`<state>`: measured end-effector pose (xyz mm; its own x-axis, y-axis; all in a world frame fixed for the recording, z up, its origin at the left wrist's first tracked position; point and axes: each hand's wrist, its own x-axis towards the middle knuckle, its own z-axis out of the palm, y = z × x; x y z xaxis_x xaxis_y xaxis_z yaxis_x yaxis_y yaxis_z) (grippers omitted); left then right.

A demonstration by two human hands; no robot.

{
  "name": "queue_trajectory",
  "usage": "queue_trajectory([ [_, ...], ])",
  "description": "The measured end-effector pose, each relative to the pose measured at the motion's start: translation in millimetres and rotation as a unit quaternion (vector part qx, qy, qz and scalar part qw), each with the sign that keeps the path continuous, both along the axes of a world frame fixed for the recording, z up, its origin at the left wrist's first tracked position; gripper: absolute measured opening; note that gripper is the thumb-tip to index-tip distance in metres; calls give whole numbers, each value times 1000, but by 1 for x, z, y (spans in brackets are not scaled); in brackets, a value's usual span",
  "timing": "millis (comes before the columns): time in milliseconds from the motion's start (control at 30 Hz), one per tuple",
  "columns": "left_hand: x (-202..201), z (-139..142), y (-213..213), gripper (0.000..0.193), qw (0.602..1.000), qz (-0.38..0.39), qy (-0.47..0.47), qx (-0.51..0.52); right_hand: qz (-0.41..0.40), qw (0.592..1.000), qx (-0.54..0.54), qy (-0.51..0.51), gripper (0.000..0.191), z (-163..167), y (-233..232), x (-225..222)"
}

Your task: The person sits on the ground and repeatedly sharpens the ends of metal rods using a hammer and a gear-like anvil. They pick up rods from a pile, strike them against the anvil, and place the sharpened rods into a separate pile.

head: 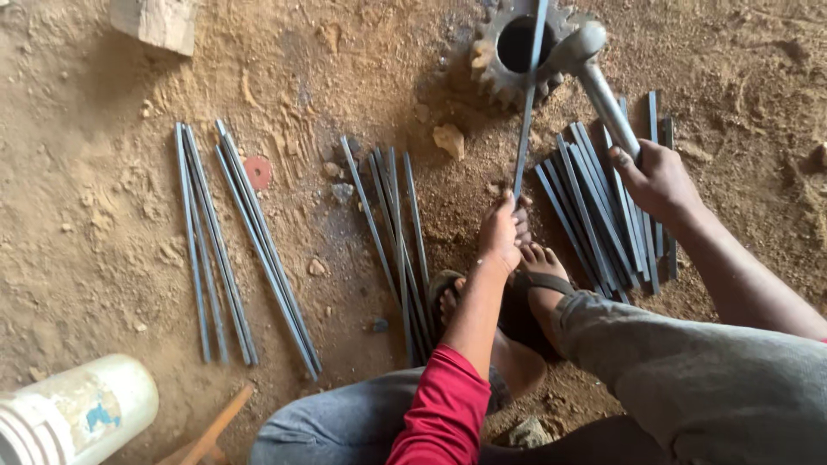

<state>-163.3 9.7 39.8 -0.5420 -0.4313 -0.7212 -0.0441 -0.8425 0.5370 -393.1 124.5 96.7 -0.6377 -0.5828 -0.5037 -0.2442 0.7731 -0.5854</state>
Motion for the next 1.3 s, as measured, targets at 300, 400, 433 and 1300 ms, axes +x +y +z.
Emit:
queue_trajectory([
  [300,-43,107,-29,37,923,14,353,155,29,998,-5,56,46,1,1,17],
  [400,-52,146,-50,36,935,7,316,159,37,997,-39,58,42,2,0,20],
  [433,-55,155,-56,33,906,3,403,131,43,996,-45,59,42,2,0,20],
  [1300,-89,105,-116,28,928,-23,370,34,12,1000,1,10,43,2,5,21],
])
